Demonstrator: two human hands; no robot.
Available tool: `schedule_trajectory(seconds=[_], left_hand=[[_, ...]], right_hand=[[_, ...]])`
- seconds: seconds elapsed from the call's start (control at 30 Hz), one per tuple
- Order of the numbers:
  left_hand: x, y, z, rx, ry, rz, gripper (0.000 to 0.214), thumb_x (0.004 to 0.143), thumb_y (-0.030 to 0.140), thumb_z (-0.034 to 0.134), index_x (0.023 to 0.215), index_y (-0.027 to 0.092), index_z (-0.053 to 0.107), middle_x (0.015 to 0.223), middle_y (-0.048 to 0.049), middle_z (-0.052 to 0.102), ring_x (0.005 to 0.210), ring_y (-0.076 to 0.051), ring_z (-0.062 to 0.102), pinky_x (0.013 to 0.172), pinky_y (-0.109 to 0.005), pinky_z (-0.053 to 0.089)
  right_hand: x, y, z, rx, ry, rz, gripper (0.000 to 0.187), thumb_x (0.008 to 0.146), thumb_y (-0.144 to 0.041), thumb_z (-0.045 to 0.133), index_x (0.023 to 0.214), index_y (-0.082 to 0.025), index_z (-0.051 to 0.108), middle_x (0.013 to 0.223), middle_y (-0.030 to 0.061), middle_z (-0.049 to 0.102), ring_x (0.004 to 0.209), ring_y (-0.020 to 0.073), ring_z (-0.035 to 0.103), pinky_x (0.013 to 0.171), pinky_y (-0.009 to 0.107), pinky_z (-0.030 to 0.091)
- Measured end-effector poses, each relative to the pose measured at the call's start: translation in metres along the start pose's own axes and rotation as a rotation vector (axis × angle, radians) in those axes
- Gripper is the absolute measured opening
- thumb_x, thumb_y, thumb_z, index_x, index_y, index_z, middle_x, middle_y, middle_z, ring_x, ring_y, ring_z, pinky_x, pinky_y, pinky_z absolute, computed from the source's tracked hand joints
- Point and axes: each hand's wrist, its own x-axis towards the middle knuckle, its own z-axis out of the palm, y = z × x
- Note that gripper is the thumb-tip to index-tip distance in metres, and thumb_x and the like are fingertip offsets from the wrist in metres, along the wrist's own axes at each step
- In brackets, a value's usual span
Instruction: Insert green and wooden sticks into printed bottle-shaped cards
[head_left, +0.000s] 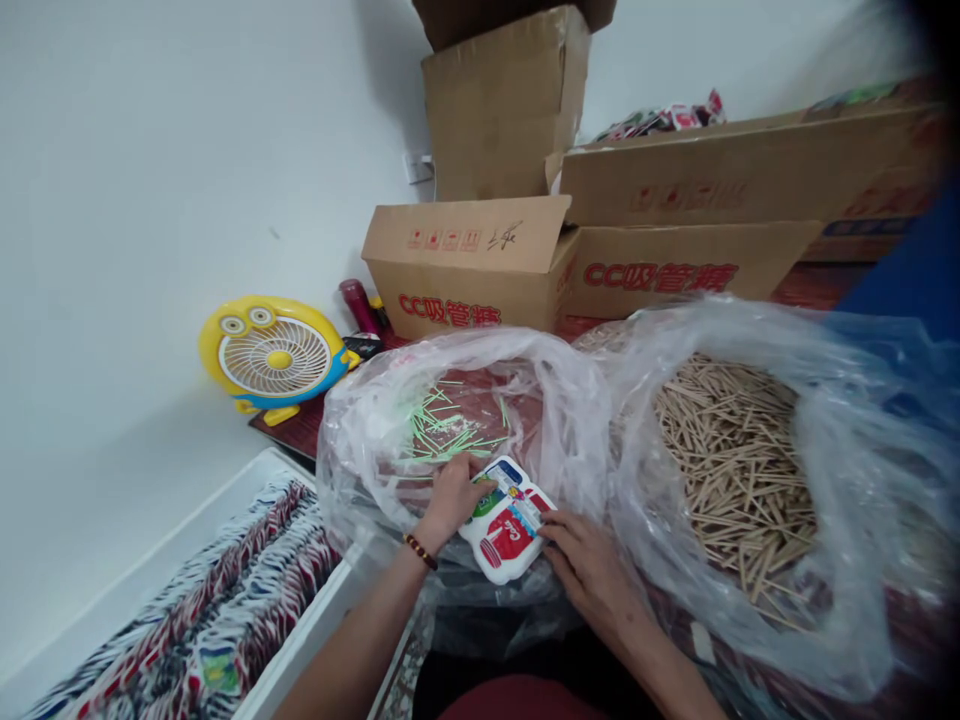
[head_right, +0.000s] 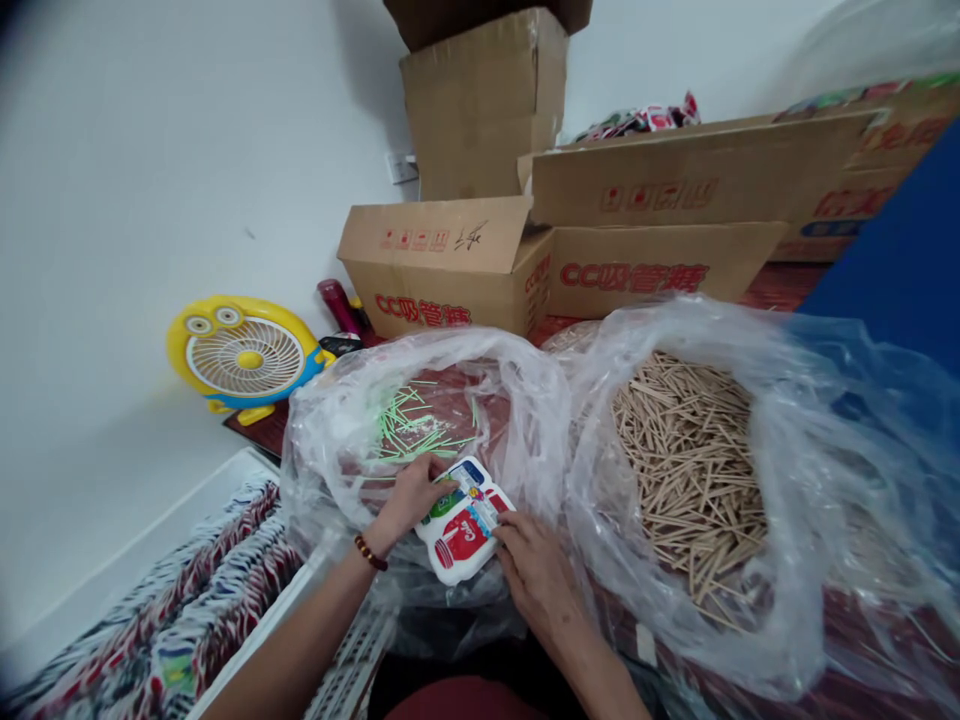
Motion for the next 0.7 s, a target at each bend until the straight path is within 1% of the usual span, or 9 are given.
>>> schedule_trajectory(seconds=[0.13,0.23,0.3,0.37,0.4,0.5,0.53,0.63,0.7], left_hand=[[0.001,0.000,0.004,-0.018,0.041,0.014,0.009,0.076,0.023,0.067,0.081,0.018,0.061,0.074,-0.0002,0.063,0.070,-0.016,0.057,0.068,-0.028,0.038],[-0.003,0.005,0.005,-0.027,0.106,0.038,0.006,0.077,0.021,0.065,0.076,0.018,0.061,0.078,-0.0009,0.062,0.075,-0.016,0.056,0.073,-0.029,0.039],[-0.008,0.010,0.004,-0.028,0.158,0.045,0.005,0.080,0.022,0.063,0.080,0.018,0.059,0.083,-0.0022,0.062,0.081,-0.018,0.056,0.077,-0.031,0.041],[-0.016,0.009,0.000,-0.046,0.259,0.054,0.008,0.083,0.024,0.060,0.089,0.019,0.058,0.093,-0.0045,0.060,0.091,-0.020,0.055,0.084,-0.034,0.041],[-0.020,0.006,-0.003,-0.072,0.358,0.050,0.013,0.084,0.026,0.059,0.096,0.019,0.057,0.099,-0.0057,0.059,0.096,-0.020,0.054,0.088,-0.036,0.041],[-0.038,-0.017,-0.021,-0.177,0.756,-0.035,0.033,0.085,0.033,0.060,0.114,0.021,0.050,0.113,-0.0088,0.052,0.107,-0.023,0.050,0.096,-0.040,0.039],[-0.045,-0.028,-0.028,-0.183,0.834,-0.085,0.039,0.085,0.036,0.059,0.118,0.020,0.047,0.115,-0.0104,0.049,0.107,-0.024,0.048,0.096,-0.042,0.039],[-0.060,-0.066,-0.048,-0.102,1.006,-0.216,0.055,0.079,0.041,0.066,0.123,0.017,0.045,0.118,-0.0122,0.045,0.112,-0.027,0.044,0.096,-0.044,0.038],[-0.065,-0.086,-0.057,-0.089,0.957,-0.288,0.064,0.074,0.045,0.068,0.125,0.016,0.044,0.118,-0.0117,0.046,0.106,-0.025,0.048,0.094,-0.042,0.040]], right_hand=[[0.000,0.002,0.001,-0.009,-0.036,0.011,0.023,0.089,-0.015,0.045,0.102,-0.019,0.064,0.110,0.0102,0.064,0.101,0.0197,0.061,0.088,0.037,0.052],[-0.003,0.006,0.004,-0.035,-0.074,0.024,0.023,0.090,-0.017,0.044,0.104,-0.019,0.063,0.113,0.0103,0.064,0.103,0.0209,0.061,0.089,0.039,0.051],[-0.004,0.008,0.005,-0.041,-0.101,0.020,0.024,0.091,-0.018,0.044,0.105,-0.019,0.063,0.115,0.0107,0.063,0.105,0.0212,0.060,0.090,0.039,0.050],[-0.002,0.007,0.004,-0.056,-0.142,0.030,0.024,0.091,-0.019,0.043,0.106,-0.019,0.062,0.116,0.0104,0.063,0.105,0.0212,0.059,0.091,0.039,0.049],[0.000,0.005,0.002,-0.075,-0.157,0.044,0.024,0.092,-0.021,0.044,0.107,-0.019,0.062,0.117,0.0101,0.062,0.105,0.0215,0.059,0.091,0.039,0.048],[0.016,-0.007,-0.005,-0.137,-0.176,0.096,0.025,0.091,-0.027,0.046,0.110,-0.021,0.062,0.120,0.0088,0.062,0.108,0.0236,0.057,0.093,0.041,0.044],[0.024,-0.011,-0.008,-0.146,-0.180,0.124,0.026,0.092,-0.029,0.047,0.111,-0.021,0.061,0.121,0.0084,0.061,0.109,0.0239,0.056,0.094,0.042,0.043],[0.052,-0.016,-0.011,-0.122,-0.234,0.262,0.026,0.093,-0.029,0.043,0.111,-0.020,0.059,0.116,0.0087,0.061,0.107,0.0219,0.056,0.092,0.036,0.042],[0.069,-0.013,-0.009,-0.118,-0.314,0.365,0.025,0.091,-0.032,0.046,0.108,-0.018,0.059,0.108,0.0090,0.062,0.102,0.0212,0.057,0.087,0.032,0.043]])
